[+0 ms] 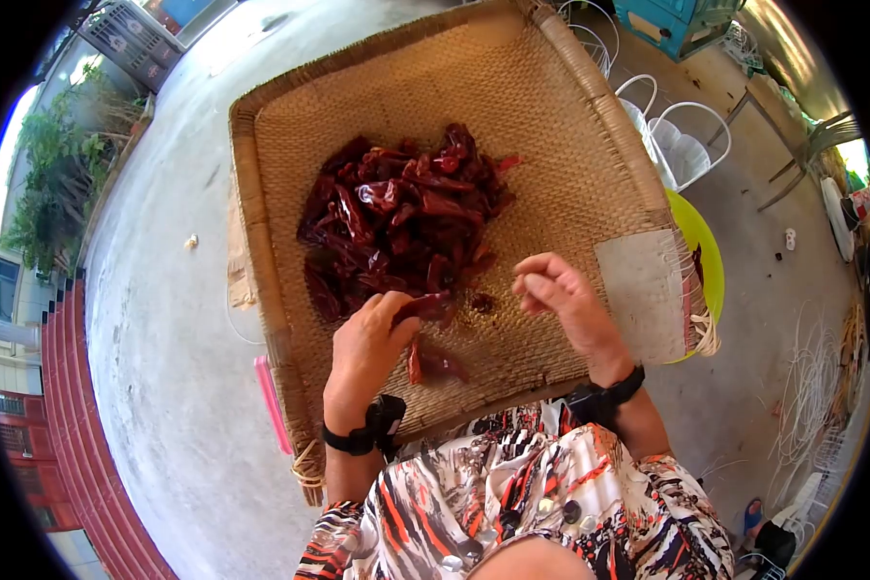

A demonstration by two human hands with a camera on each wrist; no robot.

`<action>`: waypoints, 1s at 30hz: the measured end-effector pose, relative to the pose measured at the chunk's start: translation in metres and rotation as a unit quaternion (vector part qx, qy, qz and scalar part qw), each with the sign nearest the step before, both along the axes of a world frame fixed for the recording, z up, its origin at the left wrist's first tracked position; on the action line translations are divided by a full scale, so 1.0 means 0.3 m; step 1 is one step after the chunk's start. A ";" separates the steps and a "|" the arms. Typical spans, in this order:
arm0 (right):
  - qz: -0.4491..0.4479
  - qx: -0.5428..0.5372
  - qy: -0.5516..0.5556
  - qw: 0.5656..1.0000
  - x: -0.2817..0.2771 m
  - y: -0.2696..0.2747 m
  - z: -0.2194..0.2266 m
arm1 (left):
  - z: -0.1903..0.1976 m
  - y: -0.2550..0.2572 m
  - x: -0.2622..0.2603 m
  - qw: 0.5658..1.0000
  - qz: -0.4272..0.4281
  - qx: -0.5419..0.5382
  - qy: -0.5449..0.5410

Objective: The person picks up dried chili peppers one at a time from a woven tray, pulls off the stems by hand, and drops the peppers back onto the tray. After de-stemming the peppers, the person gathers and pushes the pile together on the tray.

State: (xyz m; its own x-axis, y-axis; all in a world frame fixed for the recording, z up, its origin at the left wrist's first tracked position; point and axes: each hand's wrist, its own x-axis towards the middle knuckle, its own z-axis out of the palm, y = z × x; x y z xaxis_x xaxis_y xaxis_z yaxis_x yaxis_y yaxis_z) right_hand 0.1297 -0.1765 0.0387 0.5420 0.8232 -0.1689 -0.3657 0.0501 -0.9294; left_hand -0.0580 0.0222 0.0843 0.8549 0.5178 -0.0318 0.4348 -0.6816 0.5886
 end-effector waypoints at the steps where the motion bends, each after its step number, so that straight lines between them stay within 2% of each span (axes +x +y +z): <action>1: 0.021 0.007 -0.009 1.000 -0.025 0.029 0.001 | 0.001 -0.008 0.009 0.999 -0.027 -0.027 -0.007; 3: 0.061 0.023 -0.027 0.997 -0.071 0.076 -0.009 | 0.002 -0.022 0.027 0.993 -0.083 -0.079 -0.020; 6: 0.096 -0.001 -0.113 0.989 -0.101 0.102 -0.032 | 0.003 -0.059 0.057 0.976 -0.116 -0.159 -0.094; 7: 0.090 -0.028 -0.119 0.988 -0.104 0.103 -0.037 | 0.020 -0.073 0.061 0.964 -0.073 -0.246 -0.063; 10: 0.096 -0.026 -0.039 0.994 -0.100 0.093 -0.049 | 0.001 -0.067 0.058 0.940 -0.051 -0.332 -0.059; 13: 0.108 -0.012 -0.029 0.994 -0.105 0.094 -0.083 | 0.037 -0.055 0.053 0.933 -0.044 -0.357 -0.004; 16: 0.075 -0.023 -0.048 0.996 -0.090 0.078 -0.056 | 0.011 -0.044 0.037 0.950 -0.019 -0.307 -0.050; 17: 0.030 -0.012 -0.027 0.999 -0.079 0.069 -0.046 | -0.010 -0.029 0.024 0.951 0.004 -0.299 -0.074; 20: -0.111 0.033 0.033 0.993 -0.026 0.022 -0.012 | -0.049 0.033 -0.034 0.989 0.038 -0.104 -0.098; 22: -0.209 0.082 0.071 0.972 0.024 -0.030 0.003 | -0.042 0.055 -0.071 0.995 0.053 -0.044 -0.067; 24: -0.256 0.149 0.145 0.944 0.112 -0.098 -0.046 | -0.081 0.083 -0.100 0.997 0.062 0.003 -0.048; 28: -0.285 0.313 0.257 0.869 0.264 -0.229 -0.090 | -0.128 0.107 -0.114 0.997 0.032 0.070 0.009; 30: -0.287 0.321 0.299 0.852 0.268 -0.255 -0.075 | -0.118 0.098 -0.107 0.995 0.038 0.070 0.064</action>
State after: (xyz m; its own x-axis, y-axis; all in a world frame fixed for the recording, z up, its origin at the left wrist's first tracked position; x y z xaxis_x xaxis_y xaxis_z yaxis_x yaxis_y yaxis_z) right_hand 0.2102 -0.2531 0.0162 0.8616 0.4783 -0.1698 -0.5075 0.8080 -0.2994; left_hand -0.0902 0.0517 0.0487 0.8065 0.5882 -0.0605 0.5534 -0.7149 0.4274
